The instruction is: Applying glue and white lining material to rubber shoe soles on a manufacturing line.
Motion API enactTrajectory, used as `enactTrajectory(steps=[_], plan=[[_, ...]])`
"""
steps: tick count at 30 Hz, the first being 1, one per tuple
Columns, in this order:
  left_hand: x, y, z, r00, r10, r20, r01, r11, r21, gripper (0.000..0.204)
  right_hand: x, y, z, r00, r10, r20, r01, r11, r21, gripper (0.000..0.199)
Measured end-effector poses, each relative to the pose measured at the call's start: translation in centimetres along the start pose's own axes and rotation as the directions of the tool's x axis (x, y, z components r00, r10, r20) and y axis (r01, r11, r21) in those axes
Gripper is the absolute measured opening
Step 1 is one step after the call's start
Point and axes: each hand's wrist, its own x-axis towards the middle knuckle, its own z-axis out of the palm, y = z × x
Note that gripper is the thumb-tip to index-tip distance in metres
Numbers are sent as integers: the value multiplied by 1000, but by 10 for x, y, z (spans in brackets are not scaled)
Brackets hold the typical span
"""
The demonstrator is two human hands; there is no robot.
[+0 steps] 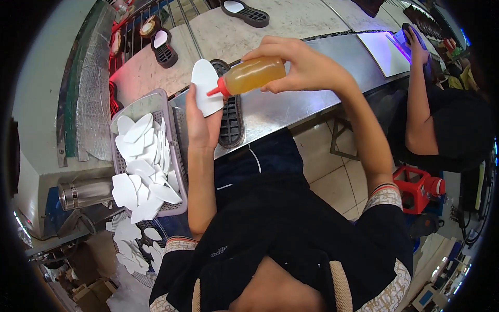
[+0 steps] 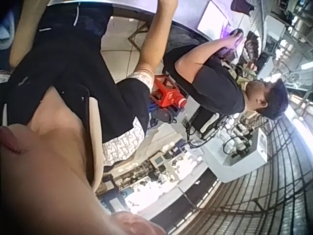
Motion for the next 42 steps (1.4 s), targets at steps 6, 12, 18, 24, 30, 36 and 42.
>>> enactTrajectory(steps=[6,12,18,24,30,36,42], plan=[[-13,10,12,998,-31,59,37,994,-99,50,24,-29,-7,973,-152,172,182,968,-175,52],[-26,12,15,994,-106,36,110,985,-131,48,45,-57,-37,921,-62,385,207,915,-347,47],[-59,40,18,974,-116,195,164,953,-253,48,66,-25,-69,981,-177,76,192,868,-458,41],[-73,60,14,989,36,140,-23,995,-93,57,2,120,16,703,443,-556,169,655,737,44],[-14,70,5,992,19,125,-120,442,889,69,-49,157,85,484,545,-684,-280,837,469,48],[86,22,-9,963,52,264,-219,-419,881,66,-42,146,89,494,538,-683,-291,843,453,52],[90,-10,-16,962,96,255,-151,-591,792,55,-46,141,85,487,568,-664,-333,823,460,53]])
